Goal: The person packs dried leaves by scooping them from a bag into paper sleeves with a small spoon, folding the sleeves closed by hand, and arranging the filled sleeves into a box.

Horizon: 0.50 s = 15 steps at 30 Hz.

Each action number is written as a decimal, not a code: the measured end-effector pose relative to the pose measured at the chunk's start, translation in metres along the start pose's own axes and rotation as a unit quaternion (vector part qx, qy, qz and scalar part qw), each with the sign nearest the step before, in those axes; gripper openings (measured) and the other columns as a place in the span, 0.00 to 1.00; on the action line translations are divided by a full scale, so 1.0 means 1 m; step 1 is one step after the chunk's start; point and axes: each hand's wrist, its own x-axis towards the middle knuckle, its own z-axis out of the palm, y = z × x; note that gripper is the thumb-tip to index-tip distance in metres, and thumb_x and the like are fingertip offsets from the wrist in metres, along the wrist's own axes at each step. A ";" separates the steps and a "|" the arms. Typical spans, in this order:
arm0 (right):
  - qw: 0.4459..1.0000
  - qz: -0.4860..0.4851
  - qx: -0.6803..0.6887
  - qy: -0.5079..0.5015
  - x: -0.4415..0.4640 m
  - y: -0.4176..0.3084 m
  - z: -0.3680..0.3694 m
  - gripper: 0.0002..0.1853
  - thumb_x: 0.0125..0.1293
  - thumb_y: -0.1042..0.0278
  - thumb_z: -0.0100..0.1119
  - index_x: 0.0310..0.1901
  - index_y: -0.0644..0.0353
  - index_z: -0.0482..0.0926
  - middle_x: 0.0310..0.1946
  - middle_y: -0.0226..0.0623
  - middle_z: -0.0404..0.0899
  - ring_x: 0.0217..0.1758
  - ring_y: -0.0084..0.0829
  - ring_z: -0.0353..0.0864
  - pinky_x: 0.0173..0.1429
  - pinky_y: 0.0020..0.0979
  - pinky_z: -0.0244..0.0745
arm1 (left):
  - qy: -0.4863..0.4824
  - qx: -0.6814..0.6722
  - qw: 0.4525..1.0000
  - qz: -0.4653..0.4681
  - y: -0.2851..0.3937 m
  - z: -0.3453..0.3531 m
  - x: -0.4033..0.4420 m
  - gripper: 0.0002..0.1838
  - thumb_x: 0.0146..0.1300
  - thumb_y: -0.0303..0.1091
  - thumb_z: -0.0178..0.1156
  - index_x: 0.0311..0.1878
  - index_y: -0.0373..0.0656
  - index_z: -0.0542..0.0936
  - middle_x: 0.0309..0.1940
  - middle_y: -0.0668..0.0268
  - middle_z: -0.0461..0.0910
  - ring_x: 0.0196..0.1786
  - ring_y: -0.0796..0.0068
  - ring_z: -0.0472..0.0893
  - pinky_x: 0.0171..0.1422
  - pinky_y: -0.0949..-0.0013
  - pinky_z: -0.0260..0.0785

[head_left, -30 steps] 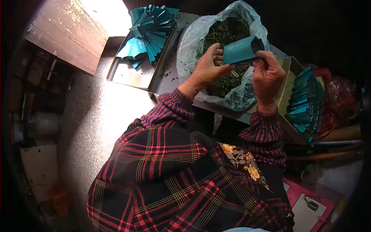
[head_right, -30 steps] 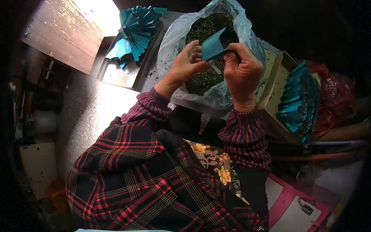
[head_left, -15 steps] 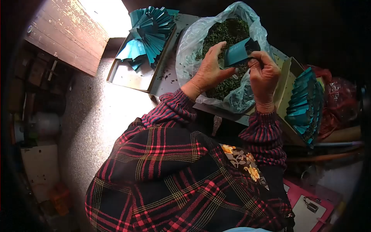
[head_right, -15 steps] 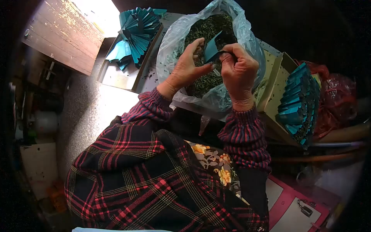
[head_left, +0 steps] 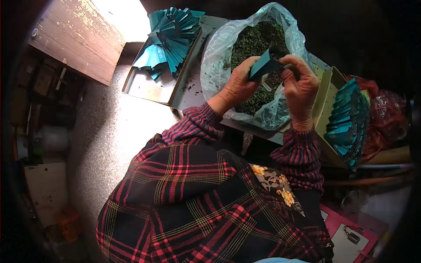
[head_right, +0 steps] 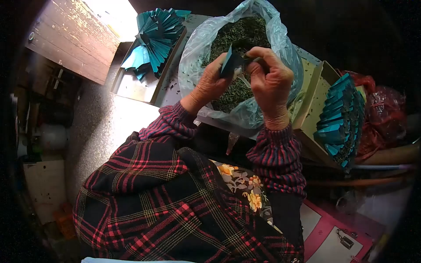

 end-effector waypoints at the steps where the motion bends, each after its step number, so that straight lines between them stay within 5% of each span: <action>1: 1.000 -0.014 0.002 0.013 0.001 0.005 0.000 0.08 0.59 0.85 0.57 0.40 0.64 0.80 0.29 0.27 0.77 0.30 0.15 0.74 0.35 0.19 0.70 | 0.000 0.000 1.000 0.000 0.001 0.000 0.000 0.18 0.59 0.26 0.61 0.53 0.39 0.73 0.41 0.56 0.78 0.43 0.66 0.80 0.48 0.68 0.72; 13: 0.999 -0.031 -0.035 -0.002 0.001 0.001 0.003 0.03 0.61 0.83 0.58 0.35 0.64 0.79 0.27 0.24 0.75 0.31 0.15 0.72 0.37 0.19 0.69 | -0.053 -0.050 0.995 -0.063 0.019 -0.009 0.002 0.16 0.59 0.28 0.62 0.52 0.41 0.75 0.36 0.63 0.78 0.40 0.78 0.77 0.47 0.71 0.71; 15: 0.998 -0.034 -0.045 -0.006 0.000 0.000 0.005 0.03 0.60 0.83 0.58 0.35 0.64 0.78 0.26 0.24 0.75 0.30 0.15 0.72 0.36 0.19 0.69 | -0.069 -0.084 0.990 -0.095 0.024 -0.013 0.004 0.14 0.59 0.28 0.63 0.49 0.40 0.76 0.37 0.70 0.75 0.41 0.83 0.72 0.46 0.75 0.68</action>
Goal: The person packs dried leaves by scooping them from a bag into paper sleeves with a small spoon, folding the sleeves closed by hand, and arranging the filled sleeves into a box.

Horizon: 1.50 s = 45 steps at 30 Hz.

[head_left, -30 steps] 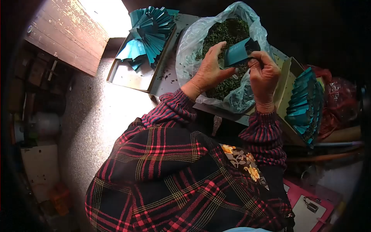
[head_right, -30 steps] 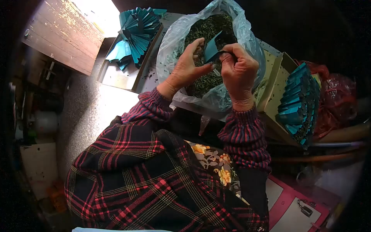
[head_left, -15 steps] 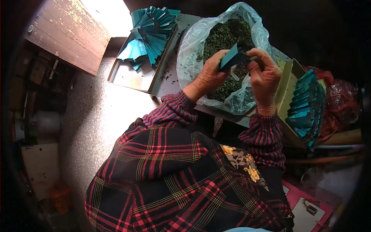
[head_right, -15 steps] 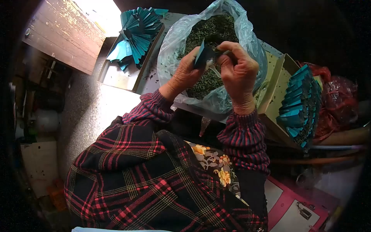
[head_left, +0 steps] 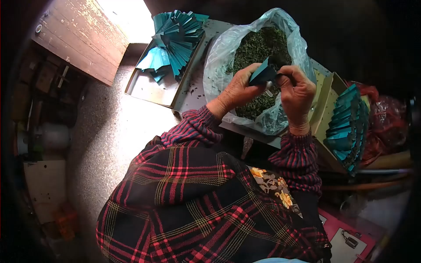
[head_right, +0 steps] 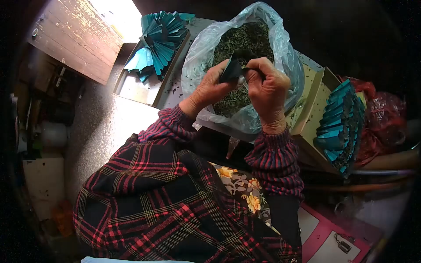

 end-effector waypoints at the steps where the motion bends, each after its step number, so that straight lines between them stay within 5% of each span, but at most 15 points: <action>1: 1.000 0.001 0.002 0.001 0.000 -0.001 0.002 0.03 0.60 0.83 0.58 0.35 0.64 0.78 0.26 0.25 0.75 0.30 0.15 0.72 0.36 0.19 0.69 | 0.002 0.001 1.000 0.003 -0.002 -0.001 0.001 0.14 0.59 0.28 0.63 0.49 0.40 0.76 0.37 0.70 0.75 0.41 0.83 0.72 0.46 0.75 0.68; 13: 0.999 -0.031 0.015 0.020 0.004 0.000 0.012 0.06 0.59 0.83 0.57 0.37 0.64 0.79 0.32 0.31 0.80 0.34 0.20 0.78 0.41 0.23 0.73 | 0.027 0.020 0.999 0.017 -0.018 -0.003 0.002 0.11 0.60 0.28 0.62 0.45 0.41 0.75 0.32 0.72 0.75 0.36 0.84 0.71 0.40 0.75 0.68; 26: 0.999 0.016 0.027 -0.015 0.000 0.010 0.009 0.03 0.60 0.82 0.57 0.35 0.64 0.76 0.26 0.27 0.75 0.30 0.16 0.72 0.36 0.20 0.69 | 0.025 0.054 0.998 0.012 -0.023 0.000 0.005 0.07 0.59 0.27 0.60 0.40 0.41 0.75 0.29 0.71 0.73 0.34 0.84 0.70 0.39 0.74 0.67; 28: 0.999 0.020 0.034 -0.021 0.000 0.011 0.009 0.04 0.60 0.83 0.57 0.35 0.64 0.76 0.26 0.26 0.74 0.30 0.16 0.72 0.35 0.20 0.69 | 0.033 0.059 0.998 0.003 -0.023 -0.001 0.005 0.09 0.58 0.29 0.63 0.41 0.41 0.77 0.31 0.63 0.78 0.33 0.75 0.77 0.40 0.69 0.71; 34: 0.998 0.022 0.046 -0.027 -0.003 0.016 0.012 0.05 0.59 0.84 0.55 0.36 0.65 0.77 0.26 0.28 0.76 0.29 0.16 0.73 0.35 0.21 0.70 | 0.036 0.057 0.998 -0.010 -0.023 0.000 0.006 0.09 0.57 0.29 0.63 0.41 0.41 0.77 0.31 0.62 0.78 0.34 0.73 0.77 0.41 0.68 0.71; 37: 1.000 0.000 0.015 -0.014 -0.004 0.018 0.012 0.06 0.59 0.84 0.56 0.37 0.65 0.77 0.26 0.29 0.77 0.30 0.17 0.74 0.35 0.21 0.70 | 0.032 0.067 0.997 0.002 -0.024 0.000 0.006 0.08 0.57 0.25 0.59 0.41 0.41 0.76 0.30 0.69 0.75 0.35 0.83 0.72 0.40 0.73 0.68; 41: 1.000 0.015 0.024 -0.013 -0.005 0.018 0.013 0.05 0.58 0.84 0.57 0.36 0.65 0.78 0.26 0.29 0.77 0.30 0.17 0.75 0.34 0.21 0.71 | 0.048 0.063 0.997 0.012 -0.025 0.001 0.006 0.09 0.57 0.25 0.59 0.42 0.40 0.76 0.31 0.69 0.75 0.36 0.82 0.73 0.41 0.74 0.68; 43: 0.999 0.021 0.032 -0.012 -0.004 0.018 0.014 0.05 0.58 0.84 0.57 0.36 0.65 0.78 0.26 0.29 0.77 0.29 0.16 0.74 0.34 0.21 0.70 | 0.053 0.075 0.996 -0.004 -0.026 -0.001 0.006 0.14 0.55 0.26 0.63 0.47 0.41 0.77 0.35 0.60 0.80 0.39 0.71 0.80 0.46 0.70 0.72; 45: 0.999 0.010 0.028 -0.011 -0.004 0.019 0.013 0.05 0.59 0.84 0.57 0.36 0.65 0.78 0.25 0.28 0.76 0.29 0.16 0.73 0.33 0.20 0.69 | 0.048 0.065 0.997 -0.015 -0.025 0.000 0.006 0.14 0.55 0.25 0.63 0.46 0.41 0.77 0.35 0.61 0.80 0.39 0.73 0.80 0.46 0.70 0.72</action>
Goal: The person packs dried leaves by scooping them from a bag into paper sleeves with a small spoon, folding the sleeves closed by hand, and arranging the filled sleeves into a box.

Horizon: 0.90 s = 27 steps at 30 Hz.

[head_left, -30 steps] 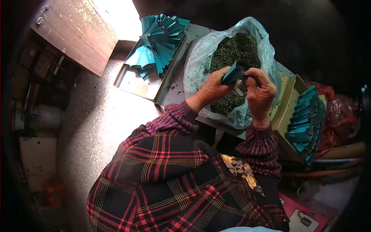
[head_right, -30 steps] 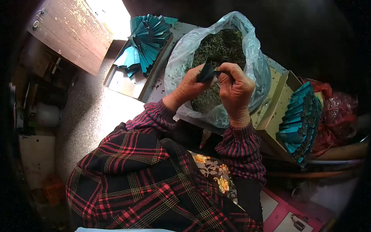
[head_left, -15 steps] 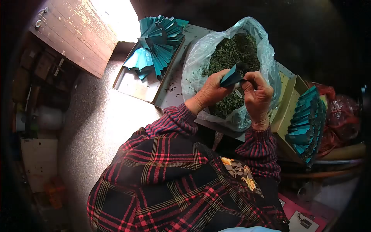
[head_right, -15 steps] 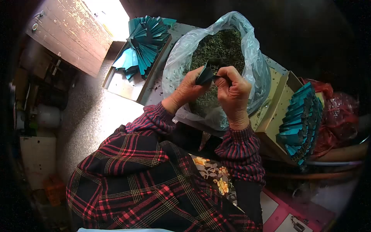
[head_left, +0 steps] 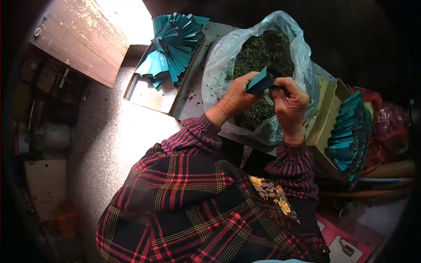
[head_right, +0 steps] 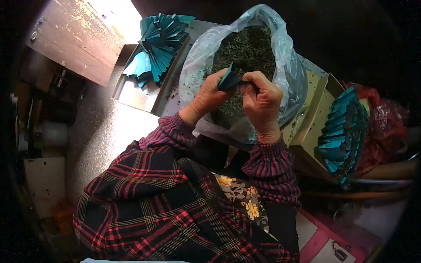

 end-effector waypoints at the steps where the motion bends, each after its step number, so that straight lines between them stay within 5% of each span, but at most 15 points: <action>1: 1.000 0.004 -0.002 0.002 -0.001 0.001 0.000 0.05 0.59 0.84 0.57 0.36 0.65 0.78 0.25 0.28 0.76 0.29 0.16 0.73 0.33 0.20 0.69 | -0.006 -0.005 1.000 -0.010 0.000 0.001 0.000 0.14 0.55 0.25 0.62 0.46 0.40 0.77 0.35 0.61 0.80 0.38 0.74 0.79 0.45 0.70 0.72; 9: 0.994 0.061 0.081 0.041 0.005 -0.003 0.008 0.06 0.58 0.86 0.57 0.35 0.64 0.78 0.26 0.21 0.73 0.29 0.12 0.68 0.33 0.17 0.64 | -0.005 -0.070 0.997 0.011 0.004 0.013 0.007 0.08 0.58 0.27 0.62 0.41 0.40 0.77 0.29 0.67 0.78 0.33 0.84 0.73 0.38 0.73 0.69; 14: 0.996 0.092 0.010 0.002 0.002 0.000 -0.003 0.05 0.57 0.85 0.59 0.35 0.66 0.77 0.26 0.23 0.74 0.29 0.14 0.70 0.33 0.19 0.67 | -0.057 -0.017 0.998 0.005 -0.009 0.010 0.009 0.12 0.57 0.30 0.65 0.43 0.40 0.78 0.32 0.66 0.81 0.35 0.79 0.77 0.42 0.70 0.71; 15: 0.994 0.110 0.017 -0.014 0.002 0.002 -0.005 0.05 0.57 0.85 0.59 0.35 0.66 0.77 0.26 0.24 0.74 0.30 0.14 0.71 0.34 0.19 0.68 | -0.096 -0.008 0.994 -0.054 -0.007 0.005 0.010 0.17 0.55 0.32 0.68 0.48 0.39 0.78 0.38 0.63 0.83 0.40 0.76 0.79 0.46 0.69 0.71; 18: 0.995 0.089 -0.028 0.028 0.001 0.007 -0.007 0.06 0.57 0.84 0.59 0.36 0.65 0.77 0.25 0.24 0.73 0.29 0.13 0.70 0.33 0.18 0.67 | -0.065 -0.080 0.995 -0.018 -0.014 0.003 0.016 0.25 0.54 0.34 0.70 0.55 0.39 0.76 0.43 0.61 0.82 0.46 0.73 0.80 0.51 0.70 0.71; 19: 0.995 0.074 -0.029 0.053 0.003 0.007 -0.010 0.04 0.59 0.83 0.59 0.35 0.64 0.77 0.25 0.24 0.74 0.28 0.13 0.69 0.31 0.18 0.64 | -0.086 -0.121 0.988 -0.052 -0.013 0.000 0.016 0.33 0.53 0.34 0.72 0.62 0.40 0.71 0.51 0.59 0.78 0.53 0.69 0.78 0.57 0.68 0.70; 21: 0.988 0.105 -0.053 0.096 0.007 -0.003 -0.019 0.02 0.61 0.81 0.58 0.34 0.63 0.78 0.25 0.23 0.74 0.27 0.13 0.67 0.30 0.18 0.62 | -0.044 -0.084 0.990 -0.102 -0.009 -0.010 0.009 0.36 0.55 0.28 0.70 0.67 0.39 0.65 0.56 0.64 0.74 0.59 0.73 0.73 0.64 0.71 0.66; 25: 0.988 0.055 -0.099 0.108 0.009 -0.017 -0.015 0.01 0.62 0.79 0.59 0.33 0.63 0.78 0.23 0.22 0.73 0.26 0.12 0.68 0.29 0.17 0.63 | -0.011 -0.305 0.940 -0.151 -0.001 -0.011 -0.002 0.40 0.56 0.32 0.70 0.68 0.33 0.61 0.58 0.58 0.73 0.61 0.69 0.73 0.65 0.69 0.66; 27: 0.988 0.025 -0.095 0.118 0.009 -0.020 -0.006 0.02 0.61 0.80 0.60 0.33 0.63 0.78 0.23 0.22 0.73 0.26 0.12 0.68 0.29 0.17 0.64 | -0.058 -0.260 0.949 -0.168 0.008 -0.012 -0.005 0.43 0.55 0.31 0.70 0.69 0.29 0.57 0.64 0.50 0.67 0.64 0.61 0.71 0.65 0.65 0.68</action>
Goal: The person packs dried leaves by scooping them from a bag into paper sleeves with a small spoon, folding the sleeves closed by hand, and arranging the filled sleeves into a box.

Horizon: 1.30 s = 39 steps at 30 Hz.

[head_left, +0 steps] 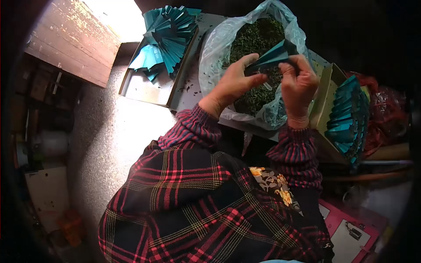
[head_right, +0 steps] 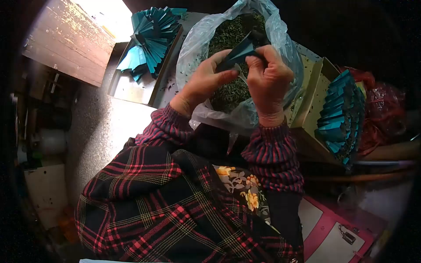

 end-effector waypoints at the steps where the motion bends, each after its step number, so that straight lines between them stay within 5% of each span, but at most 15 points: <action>1: 1.000 -0.028 0.008 0.009 -0.001 -0.001 0.002 0.03 0.59 0.80 0.61 0.33 0.63 0.78 0.22 0.22 0.73 0.25 0.13 0.68 0.29 0.17 0.64 | 0.010 -0.003 1.000 0.010 -0.002 0.000 -0.001 0.43 0.55 0.31 0.70 0.69 0.29 0.57 0.64 0.50 0.67 0.63 0.62 0.71 0.65 0.66 0.68; 4: 0.999 -0.031 0.012 0.023 0.002 -0.005 -0.003 0.02 0.59 0.80 0.61 0.31 0.64 0.77 0.22 0.22 0.74 0.26 0.13 0.70 0.29 0.18 0.65 | 0.056 -0.001 0.996 0.068 -0.001 0.001 -0.004 0.42 0.55 0.31 0.70 0.69 0.28 0.59 0.62 0.50 0.70 0.60 0.65 0.74 0.63 0.68 0.68; 7: 0.998 -0.041 -0.038 -0.025 -0.002 -0.004 0.000 0.03 0.58 0.80 0.61 0.30 0.64 0.77 0.22 0.23 0.75 0.26 0.13 0.71 0.28 0.18 0.65 | -0.005 0.100 0.993 0.068 -0.001 0.001 -0.004 0.36 0.56 0.30 0.69 0.66 0.31 0.65 0.55 0.57 0.75 0.57 0.70 0.75 0.61 0.70 0.69; 14: 0.999 0.003 0.045 -0.007 -0.004 -0.009 -0.005 0.02 0.60 0.81 0.59 0.31 0.64 0.77 0.21 0.22 0.73 0.24 0.12 0.69 0.27 0.17 0.62 | -0.008 0.064 0.996 0.058 0.011 0.003 -0.011 0.32 0.55 0.34 0.71 0.62 0.34 0.71 0.50 0.63 0.78 0.52 0.76 0.77 0.59 0.72 0.69; 17: 0.995 0.061 0.076 -0.037 -0.009 -0.010 -0.010 0.02 0.57 0.79 0.62 0.31 0.65 0.78 0.21 0.29 0.77 0.25 0.15 0.74 0.30 0.22 0.69 | -0.060 0.052 0.994 0.072 0.027 0.007 -0.014 0.30 0.57 0.35 0.70 0.62 0.35 0.71 0.49 0.65 0.79 0.52 0.77 0.77 0.58 0.73 0.70; 20: 0.977 0.115 0.164 -0.071 -0.012 -0.017 -0.013 0.01 0.58 0.80 0.61 0.31 0.65 0.78 0.21 0.26 0.76 0.26 0.14 0.73 0.30 0.21 0.68 | -0.137 0.205 0.965 0.085 0.029 0.007 -0.012 0.26 0.61 0.36 0.67 0.60 0.37 0.73 0.48 0.68 0.79 0.52 0.79 0.76 0.58 0.75 0.69; 24: 0.974 0.100 0.180 -0.092 -0.013 -0.021 -0.019 0.06 0.60 0.83 0.58 0.37 0.65 0.80 0.23 0.25 0.77 0.27 0.14 0.74 0.32 0.19 0.71 | -0.160 0.043 0.985 0.048 0.008 0.007 -0.008 0.23 0.64 0.42 0.64 0.57 0.40 0.75 0.45 0.68 0.81 0.47 0.78 0.80 0.56 0.72 0.72; 27: 0.980 0.060 0.173 -0.081 -0.007 -0.011 -0.026 0.14 0.60 0.84 0.57 0.47 0.59 0.82 0.24 0.20 0.75 0.23 0.10 0.67 0.28 0.15 0.61 | -0.170 -0.022 0.985 0.036 -0.002 0.006 -0.009 0.25 0.63 0.46 0.64 0.56 0.39 0.76 0.43 0.65 0.83 0.45 0.74 0.82 0.54 0.68 0.75; 39: 0.971 0.066 0.198 -0.117 -0.003 0.011 -0.035 0.05 0.61 0.82 0.57 0.37 0.64 0.80 0.25 0.22 0.75 0.25 0.12 0.68 0.29 0.15 0.63 | -0.251 -0.083 0.964 -0.038 0.000 0.019 -0.011 0.36 0.63 0.58 0.60 0.61 0.36 0.70 0.48 0.54 0.80 0.44 0.68 0.82 0.50 0.66 0.76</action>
